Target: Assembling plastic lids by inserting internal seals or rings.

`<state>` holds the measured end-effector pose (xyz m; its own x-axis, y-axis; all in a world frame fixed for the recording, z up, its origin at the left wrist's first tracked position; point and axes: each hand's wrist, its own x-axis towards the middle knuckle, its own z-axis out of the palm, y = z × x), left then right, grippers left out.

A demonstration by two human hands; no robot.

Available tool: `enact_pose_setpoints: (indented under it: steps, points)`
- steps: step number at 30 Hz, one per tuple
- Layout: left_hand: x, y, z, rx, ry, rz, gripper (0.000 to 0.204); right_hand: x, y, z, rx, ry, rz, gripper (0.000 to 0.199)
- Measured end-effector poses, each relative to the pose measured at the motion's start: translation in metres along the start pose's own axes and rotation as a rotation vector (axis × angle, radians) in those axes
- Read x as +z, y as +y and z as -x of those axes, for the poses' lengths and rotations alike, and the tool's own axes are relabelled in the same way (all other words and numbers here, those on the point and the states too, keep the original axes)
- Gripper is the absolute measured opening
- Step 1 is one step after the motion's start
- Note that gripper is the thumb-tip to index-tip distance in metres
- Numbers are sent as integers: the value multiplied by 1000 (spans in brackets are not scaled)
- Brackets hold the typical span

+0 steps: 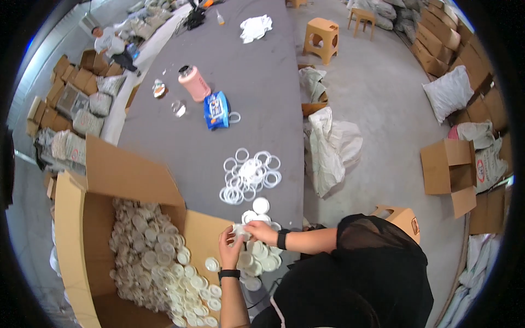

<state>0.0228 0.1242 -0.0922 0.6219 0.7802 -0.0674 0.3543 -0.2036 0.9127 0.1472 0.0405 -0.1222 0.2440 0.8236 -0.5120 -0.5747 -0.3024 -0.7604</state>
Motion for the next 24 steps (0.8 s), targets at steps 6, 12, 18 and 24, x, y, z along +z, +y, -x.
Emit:
enact_pose_setpoints:
  steps: [6,12,18,24]
  points:
    - [48,-24,-105,-37,183,-235,34,-67,-27,8,88,122,-154,26]
    - [54,-48,-124,-70,175,-535,11,-91,-45,4,67,154,-177,26]
    - [41,-16,-100,-419,180,81,16,-88,-57,1,87,139,-49,22]
    - [37,23,-53,-312,319,469,13,-53,-57,15,28,36,-123,17]
